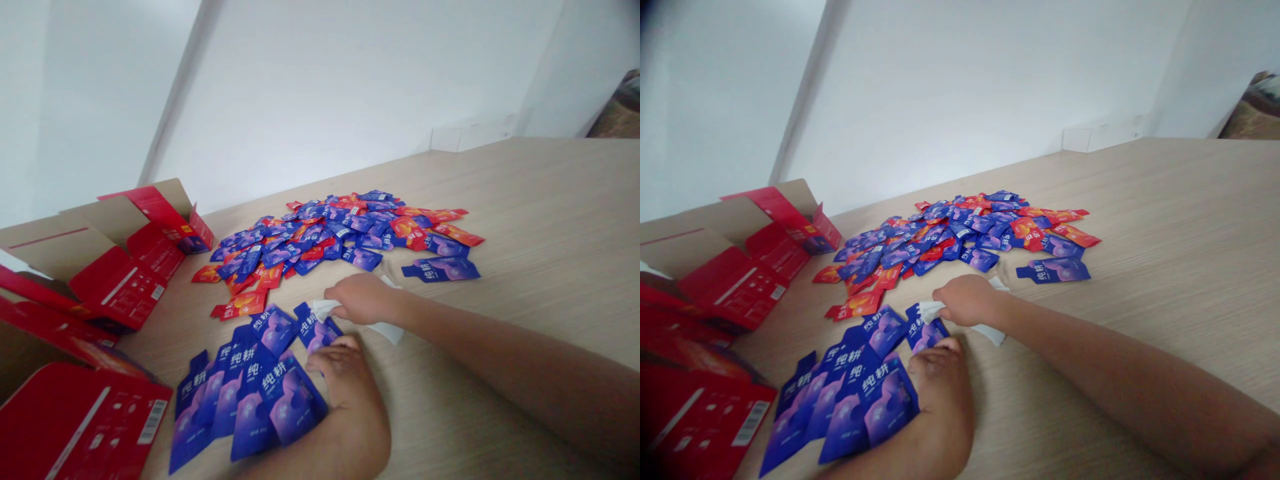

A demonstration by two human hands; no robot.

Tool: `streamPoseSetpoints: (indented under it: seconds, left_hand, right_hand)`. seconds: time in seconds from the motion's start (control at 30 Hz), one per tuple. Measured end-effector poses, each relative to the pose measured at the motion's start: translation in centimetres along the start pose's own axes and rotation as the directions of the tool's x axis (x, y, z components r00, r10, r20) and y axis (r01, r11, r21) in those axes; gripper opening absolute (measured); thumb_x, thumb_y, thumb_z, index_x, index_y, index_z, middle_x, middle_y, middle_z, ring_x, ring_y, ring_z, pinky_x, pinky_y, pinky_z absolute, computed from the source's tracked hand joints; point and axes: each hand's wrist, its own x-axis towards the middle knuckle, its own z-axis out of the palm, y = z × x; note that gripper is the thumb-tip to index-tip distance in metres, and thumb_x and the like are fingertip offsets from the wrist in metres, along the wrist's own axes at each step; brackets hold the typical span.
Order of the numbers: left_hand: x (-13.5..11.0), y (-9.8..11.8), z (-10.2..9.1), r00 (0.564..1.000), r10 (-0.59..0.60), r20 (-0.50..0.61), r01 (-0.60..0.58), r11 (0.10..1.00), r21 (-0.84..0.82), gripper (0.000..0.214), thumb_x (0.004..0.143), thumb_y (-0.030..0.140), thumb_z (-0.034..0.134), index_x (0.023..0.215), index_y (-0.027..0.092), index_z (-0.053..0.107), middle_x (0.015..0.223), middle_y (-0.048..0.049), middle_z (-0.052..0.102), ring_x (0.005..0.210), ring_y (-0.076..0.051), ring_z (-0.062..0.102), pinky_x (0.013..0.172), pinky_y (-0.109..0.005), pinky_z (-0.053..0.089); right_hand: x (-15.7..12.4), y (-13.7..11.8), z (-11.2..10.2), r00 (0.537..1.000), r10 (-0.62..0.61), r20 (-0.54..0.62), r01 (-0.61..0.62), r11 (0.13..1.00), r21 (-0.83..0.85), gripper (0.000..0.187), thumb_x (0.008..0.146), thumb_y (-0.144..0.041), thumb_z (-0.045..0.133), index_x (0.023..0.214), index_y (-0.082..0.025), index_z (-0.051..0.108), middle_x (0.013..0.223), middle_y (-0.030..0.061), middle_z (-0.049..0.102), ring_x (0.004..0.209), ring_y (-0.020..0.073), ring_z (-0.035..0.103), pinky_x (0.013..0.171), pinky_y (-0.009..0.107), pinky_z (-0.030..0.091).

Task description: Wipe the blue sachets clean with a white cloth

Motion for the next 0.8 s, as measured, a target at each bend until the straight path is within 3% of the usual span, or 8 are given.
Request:
streamPoseSetpoints:
  seconds: [0.1, 0.2, 0.37, 0.47, 0.6, 0.7, 0.8]
  left_hand:
    - [0.0, 0.0, -0.1, 1.000, 0.007, -0.011, -0.007, 1.000, -0.007, 0.039, 0.076, -0.003, 0.030, 0.098, 0.008, 0.060, 0.083, -0.0225, 0.069, 0.075, -0.032, 0.066, 0.065, -0.041, 0.042]
    - [-0.1, 0.0, -0.2, 1.000, 0.014, 0.000, -0.014, 1.000, -0.011, 0.039, 0.076, -0.002, 0.030, 0.099, 0.007, 0.060, 0.084, -0.0222, 0.068, 0.076, -0.032, 0.066, 0.065, -0.042, 0.043]
    - [-0.2, 0.1, -0.1, 1.000, 0.007, -0.013, -0.007, 1.000, 0.009, 0.038, 0.076, -0.003, 0.031, 0.099, 0.008, 0.059, 0.084, -0.0226, 0.068, 0.076, -0.032, 0.065, 0.066, -0.042, 0.042]
    - [-0.1, 0.1, -0.2, 1.000, 0.012, -0.009, -0.012, 1.000, -0.002, 0.037, 0.076, -0.003, 0.031, 0.098, 0.007, 0.059, 0.084, -0.0237, 0.068, 0.076, -0.033, 0.065, 0.066, -0.043, 0.042]
    - [0.1, 0.1, -0.1, 1.000, 0.006, 0.018, -0.005, 0.999, -0.041, 0.036, 0.076, -0.003, 0.031, 0.096, 0.006, 0.060, 0.085, -0.0251, 0.068, 0.075, -0.034, 0.065, 0.065, -0.043, 0.042]
    - [0.1, 0.3, 0.2, 1.000, 0.013, -0.006, -0.013, 0.998, -0.054, 0.033, 0.077, -0.002, 0.032, 0.094, 0.006, 0.060, 0.084, -0.0260, 0.068, 0.074, -0.034, 0.065, 0.065, -0.042, 0.041]
    - [0.1, 0.5, 0.7, 0.999, 0.013, -0.036, -0.016, 0.998, -0.066, 0.031, 0.077, -0.001, 0.033, 0.093, 0.005, 0.060, 0.082, -0.0268, 0.067, 0.073, -0.035, 0.065, 0.065, -0.043, 0.040]
  right_hand:
    - [-0.2, -0.7, -0.3, 0.997, -0.069, -0.020, 0.069, 0.997, 0.028, 0.035, 0.082, -0.044, 0.044, 0.107, -0.025, 0.059, 0.093, 0.0092, 0.068, 0.084, 0.0255, 0.062, 0.064, 0.032, 0.042]
    - [-0.2, -1.0, -0.2, 0.992, -0.118, 0.034, 0.116, 0.990, 0.075, 0.036, 0.081, -0.047, 0.045, 0.106, -0.026, 0.059, 0.092, 0.0082, 0.068, 0.082, 0.0248, 0.062, 0.061, 0.030, 0.041]
    - [0.1, 0.1, 0.0, 1.000, -0.020, 0.019, 0.020, 0.999, 0.027, 0.036, 0.081, -0.044, 0.045, 0.105, -0.023, 0.060, 0.094, 0.0107, 0.068, 0.084, 0.0260, 0.062, 0.063, 0.031, 0.041]
    - [0.0, -0.1, -0.3, 0.998, -0.057, -0.018, 0.058, 0.997, 0.054, 0.035, 0.082, -0.045, 0.043, 0.105, -0.024, 0.060, 0.094, 0.0097, 0.068, 0.085, 0.0250, 0.062, 0.064, 0.031, 0.041]
    - [-0.2, -0.6, -0.4, 0.991, -0.122, 0.058, 0.115, 0.987, 0.114, 0.037, 0.081, -0.048, 0.045, 0.107, -0.026, 0.060, 0.093, 0.0082, 0.068, 0.081, 0.0238, 0.062, 0.060, 0.029, 0.040]
    - [-0.1, -0.3, -0.5, 0.993, -0.069, 0.096, 0.062, 0.995, 0.076, 0.036, 0.080, -0.047, 0.046, 0.103, -0.024, 0.061, 0.092, 0.0093, 0.068, 0.081, 0.0248, 0.062, 0.059, 0.029, 0.040]
    - [-0.1, -0.1, -0.7, 0.998, -0.040, 0.043, 0.038, 0.999, 0.034, 0.035, 0.081, -0.046, 0.045, 0.102, -0.023, 0.062, 0.092, 0.0104, 0.068, 0.083, 0.0257, 0.062, 0.060, 0.030, 0.040]
